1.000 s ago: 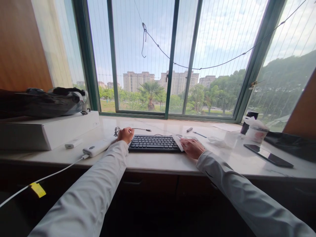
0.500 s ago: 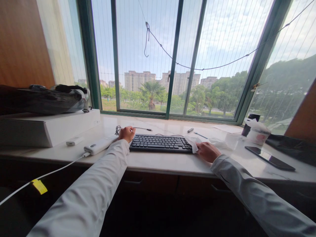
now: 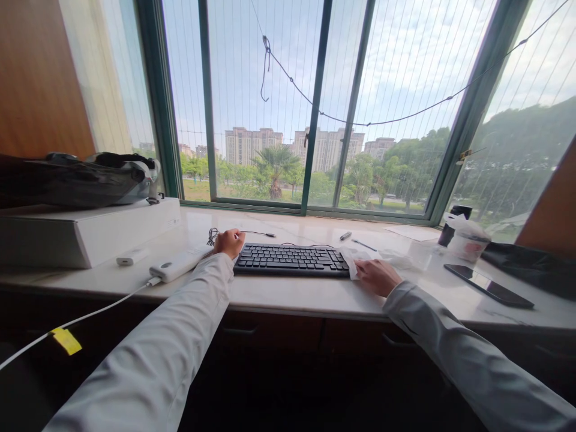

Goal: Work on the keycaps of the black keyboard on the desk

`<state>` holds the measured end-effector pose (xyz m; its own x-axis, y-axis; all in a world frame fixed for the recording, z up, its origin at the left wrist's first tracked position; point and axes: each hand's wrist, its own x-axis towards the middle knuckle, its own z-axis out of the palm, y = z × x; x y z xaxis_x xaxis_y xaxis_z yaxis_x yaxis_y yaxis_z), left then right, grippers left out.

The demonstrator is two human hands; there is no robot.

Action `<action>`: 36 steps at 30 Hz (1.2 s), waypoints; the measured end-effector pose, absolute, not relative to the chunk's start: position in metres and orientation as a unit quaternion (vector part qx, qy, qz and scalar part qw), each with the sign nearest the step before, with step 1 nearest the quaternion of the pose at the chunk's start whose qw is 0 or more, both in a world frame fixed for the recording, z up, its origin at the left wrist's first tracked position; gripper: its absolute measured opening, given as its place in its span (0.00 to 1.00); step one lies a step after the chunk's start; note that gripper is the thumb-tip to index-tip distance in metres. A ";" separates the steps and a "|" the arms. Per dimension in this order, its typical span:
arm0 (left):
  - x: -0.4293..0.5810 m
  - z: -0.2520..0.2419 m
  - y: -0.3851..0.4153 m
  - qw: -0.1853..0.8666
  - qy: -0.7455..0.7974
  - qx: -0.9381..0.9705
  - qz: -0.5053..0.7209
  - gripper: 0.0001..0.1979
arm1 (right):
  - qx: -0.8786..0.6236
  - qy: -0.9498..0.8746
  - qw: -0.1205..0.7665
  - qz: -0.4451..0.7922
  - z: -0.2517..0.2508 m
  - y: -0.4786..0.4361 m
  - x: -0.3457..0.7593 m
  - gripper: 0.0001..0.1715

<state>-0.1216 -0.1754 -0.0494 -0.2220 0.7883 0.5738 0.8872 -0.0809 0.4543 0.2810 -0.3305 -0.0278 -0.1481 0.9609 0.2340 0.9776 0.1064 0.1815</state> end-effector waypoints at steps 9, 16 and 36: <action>-0.122 -0.049 -0.176 0.057 -0.681 -0.618 -0.389 0.17 | -0.669 -0.736 0.042 -0.096 -0.031 -0.274 0.284 0.26; -0.123 -0.049 -0.176 0.061 -0.679 -0.620 -0.389 0.17 | -0.684 -0.722 0.043 -0.093 -0.034 -0.262 0.280 0.29; -0.121 -0.046 -0.180 0.043 -0.682 -0.620 -0.385 0.17 | -0.584 -0.789 0.033 -0.187 -0.042 -0.330 0.283 0.27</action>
